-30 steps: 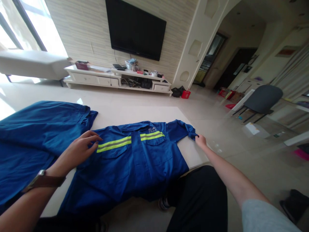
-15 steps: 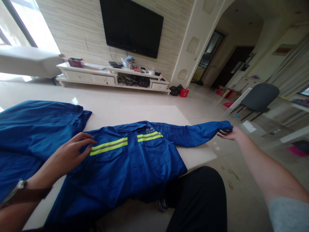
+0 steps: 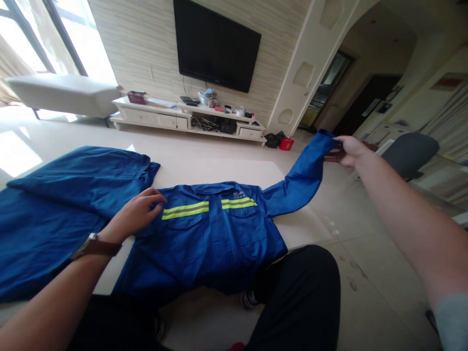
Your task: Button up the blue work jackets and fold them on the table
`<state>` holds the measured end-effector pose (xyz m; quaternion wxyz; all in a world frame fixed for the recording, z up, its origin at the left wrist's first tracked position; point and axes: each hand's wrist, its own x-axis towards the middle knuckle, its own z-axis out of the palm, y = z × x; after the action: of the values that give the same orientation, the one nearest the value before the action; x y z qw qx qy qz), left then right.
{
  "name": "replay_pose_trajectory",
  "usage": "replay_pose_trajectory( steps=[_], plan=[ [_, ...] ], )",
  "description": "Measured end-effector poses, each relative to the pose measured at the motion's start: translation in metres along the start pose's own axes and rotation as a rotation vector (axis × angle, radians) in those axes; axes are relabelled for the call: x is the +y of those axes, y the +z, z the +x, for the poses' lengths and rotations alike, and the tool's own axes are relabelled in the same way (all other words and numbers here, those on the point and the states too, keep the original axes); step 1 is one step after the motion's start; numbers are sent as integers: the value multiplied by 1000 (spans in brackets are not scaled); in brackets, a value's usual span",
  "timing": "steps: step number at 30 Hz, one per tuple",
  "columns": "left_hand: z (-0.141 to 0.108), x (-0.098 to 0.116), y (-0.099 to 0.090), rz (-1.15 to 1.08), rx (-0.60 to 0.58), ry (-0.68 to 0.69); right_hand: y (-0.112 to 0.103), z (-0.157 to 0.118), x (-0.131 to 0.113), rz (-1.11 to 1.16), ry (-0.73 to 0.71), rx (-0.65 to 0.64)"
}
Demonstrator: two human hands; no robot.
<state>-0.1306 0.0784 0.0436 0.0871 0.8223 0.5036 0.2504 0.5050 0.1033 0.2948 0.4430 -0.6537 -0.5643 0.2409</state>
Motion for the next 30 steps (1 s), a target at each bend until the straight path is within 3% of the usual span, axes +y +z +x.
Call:
replay_pose_trajectory(
  steps=[2,5,7,9,11,13,16,18,21,26,28,30],
  plan=[
    [-1,2,-2,-7,15,-16,59,-16,-47,139,54,-93],
    [-3,2,-6,-16,50,-45,158,-70,-92,224,-55,-304],
    [-4,-1,-9,-19,60,-60,217,-117,-104,230,-125,-530],
    [-6,-4,-10,-24,40,-73,261,-160,-105,171,-197,-910],
    [-9,-7,-10,-42,-5,-109,283,-185,-100,59,-303,-1001],
    [-14,-9,-9,-71,-74,-157,287,-185,-91,-78,-409,-912],
    [-23,-4,-4,-89,-240,-192,271,-152,-62,-364,-466,-750],
    [-30,2,2,-90,-374,-199,254,-126,-29,-606,-373,-743],
    [-39,12,15,-126,-519,-158,230,-108,38,-871,-168,-841],
    [-47,23,43,-176,-557,-159,203,-131,139,-833,-165,-978],
    [-43,21,44,-224,-568,-209,199,-141,160,-815,-181,-1030],
    [-35,13,31,-304,-565,-252,198,-145,171,-793,-234,-966]
  ],
)
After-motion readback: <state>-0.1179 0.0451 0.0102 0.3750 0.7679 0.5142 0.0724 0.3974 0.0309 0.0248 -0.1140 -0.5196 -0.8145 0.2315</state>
